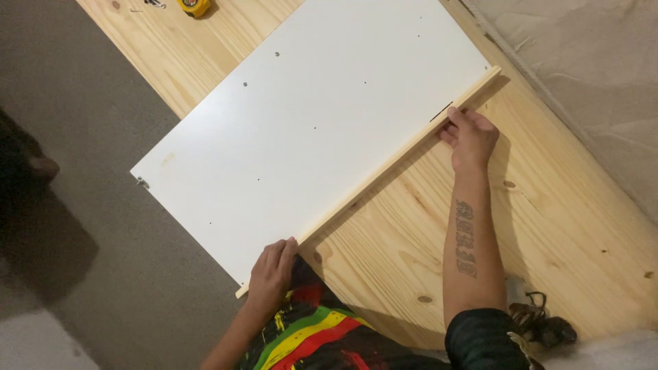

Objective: Attaching metal hinges to wooden strips and boards using a power drill and screws.

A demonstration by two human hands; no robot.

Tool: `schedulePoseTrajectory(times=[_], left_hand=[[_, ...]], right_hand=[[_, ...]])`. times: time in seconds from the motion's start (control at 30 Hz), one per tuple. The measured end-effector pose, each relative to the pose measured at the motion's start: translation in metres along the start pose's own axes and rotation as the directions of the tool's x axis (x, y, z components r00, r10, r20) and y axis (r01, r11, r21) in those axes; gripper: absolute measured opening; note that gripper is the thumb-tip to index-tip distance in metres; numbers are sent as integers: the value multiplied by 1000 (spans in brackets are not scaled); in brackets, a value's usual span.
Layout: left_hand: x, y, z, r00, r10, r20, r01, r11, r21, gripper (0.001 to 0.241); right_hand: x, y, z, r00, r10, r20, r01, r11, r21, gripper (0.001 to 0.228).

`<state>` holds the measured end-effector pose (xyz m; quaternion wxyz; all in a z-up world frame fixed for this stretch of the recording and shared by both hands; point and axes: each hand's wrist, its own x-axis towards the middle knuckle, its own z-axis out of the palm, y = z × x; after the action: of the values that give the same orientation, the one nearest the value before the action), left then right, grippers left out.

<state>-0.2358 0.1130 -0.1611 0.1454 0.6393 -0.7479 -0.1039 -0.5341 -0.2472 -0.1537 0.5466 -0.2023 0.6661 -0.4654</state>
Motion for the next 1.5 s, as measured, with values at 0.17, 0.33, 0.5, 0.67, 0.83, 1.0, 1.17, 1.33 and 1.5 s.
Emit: schedulePoseTrajectory(times=[0.17,0.33,0.5,0.67,0.83,1.0,1.17,1.33,1.5], left_hand=[[-1,0,1,994,-61,-86,62,998,12,31],[-8,-1,7,998,-41,-43,41,999,20,50],[-3,1,5,997,0,-80,-1,1000,-9,35],[-12,-4,15,994,52,-96,-44,995,85,38],[-7,-1,12,994,-17,-109,23,998,53,30],[-21,-8,23,1000,3,-21,-1,995,102,42],[-22,-14,30,996,-2,-85,5,999,36,42],[-31,-27,57,995,-67,-74,67,998,0,19],[-13,-17,15,991,-119,-61,110,984,-141,15]], right_hand=[[-4,-8,3,999,24,-25,-25,999,-47,37],[-7,-8,-2,998,58,10,-59,989,138,20],[-4,-11,-1,997,76,27,-78,993,89,25],[7,-11,4,996,73,-47,-75,996,-39,13],[3,-13,14,997,4,-83,-23,973,-230,11],[17,5,17,973,-203,-105,152,917,-369,25],[27,12,7,974,-187,-130,110,886,-450,48],[16,23,-7,983,-160,92,175,965,-196,38],[21,41,-13,972,-210,103,223,965,-138,45]])
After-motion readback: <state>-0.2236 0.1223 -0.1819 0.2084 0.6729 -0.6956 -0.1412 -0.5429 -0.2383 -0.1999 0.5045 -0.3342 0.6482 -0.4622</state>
